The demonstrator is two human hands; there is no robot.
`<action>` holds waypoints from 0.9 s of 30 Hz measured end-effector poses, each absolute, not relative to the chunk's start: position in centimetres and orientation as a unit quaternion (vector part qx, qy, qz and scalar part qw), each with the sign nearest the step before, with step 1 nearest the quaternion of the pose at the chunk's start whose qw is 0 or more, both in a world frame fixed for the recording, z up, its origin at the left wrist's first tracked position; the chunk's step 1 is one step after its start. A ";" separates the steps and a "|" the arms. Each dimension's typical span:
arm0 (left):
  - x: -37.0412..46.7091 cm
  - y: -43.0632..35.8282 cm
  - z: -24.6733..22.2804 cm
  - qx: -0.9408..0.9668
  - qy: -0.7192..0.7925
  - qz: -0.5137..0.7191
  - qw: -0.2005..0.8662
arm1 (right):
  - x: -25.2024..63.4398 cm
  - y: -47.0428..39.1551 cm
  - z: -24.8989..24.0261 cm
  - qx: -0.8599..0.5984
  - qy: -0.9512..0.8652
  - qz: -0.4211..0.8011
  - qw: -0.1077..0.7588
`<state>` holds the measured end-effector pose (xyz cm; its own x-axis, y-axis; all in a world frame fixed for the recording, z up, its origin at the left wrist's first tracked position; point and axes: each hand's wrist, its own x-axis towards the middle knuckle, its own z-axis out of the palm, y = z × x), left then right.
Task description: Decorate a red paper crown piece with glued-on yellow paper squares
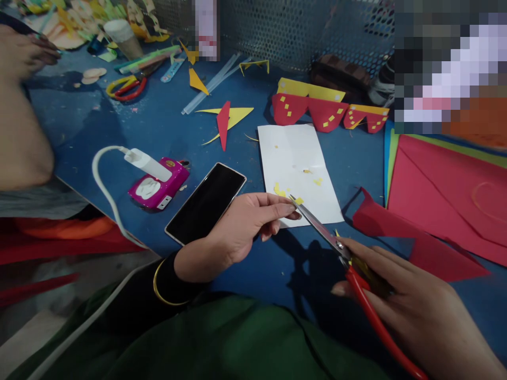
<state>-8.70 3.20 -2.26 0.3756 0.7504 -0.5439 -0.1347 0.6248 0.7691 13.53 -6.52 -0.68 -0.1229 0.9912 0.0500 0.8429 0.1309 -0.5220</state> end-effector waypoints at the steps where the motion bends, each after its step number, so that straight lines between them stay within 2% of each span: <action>1: -8.7 3.2 -2.2 0.324 0.479 0.289 0.763 | 13.5 -6.5 -0.7 -0.633 -0.725 0.187 0.197; 10: -8.6 3.1 -2.2 0.356 0.489 0.316 0.731 | 14.0 -7.0 -1.2 -0.637 -0.709 0.240 0.185; 27: -8.3 2.9 -2.1 0.328 0.491 0.305 0.747 | 13.7 -7.0 -0.8 -0.647 -0.684 0.278 0.187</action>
<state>-8.28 2.92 -2.08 0.3320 0.7781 -0.5333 -0.1341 0.5985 0.7898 13.68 -6.99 -0.81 -0.0919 0.9902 -0.1050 0.7825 0.0066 -0.6227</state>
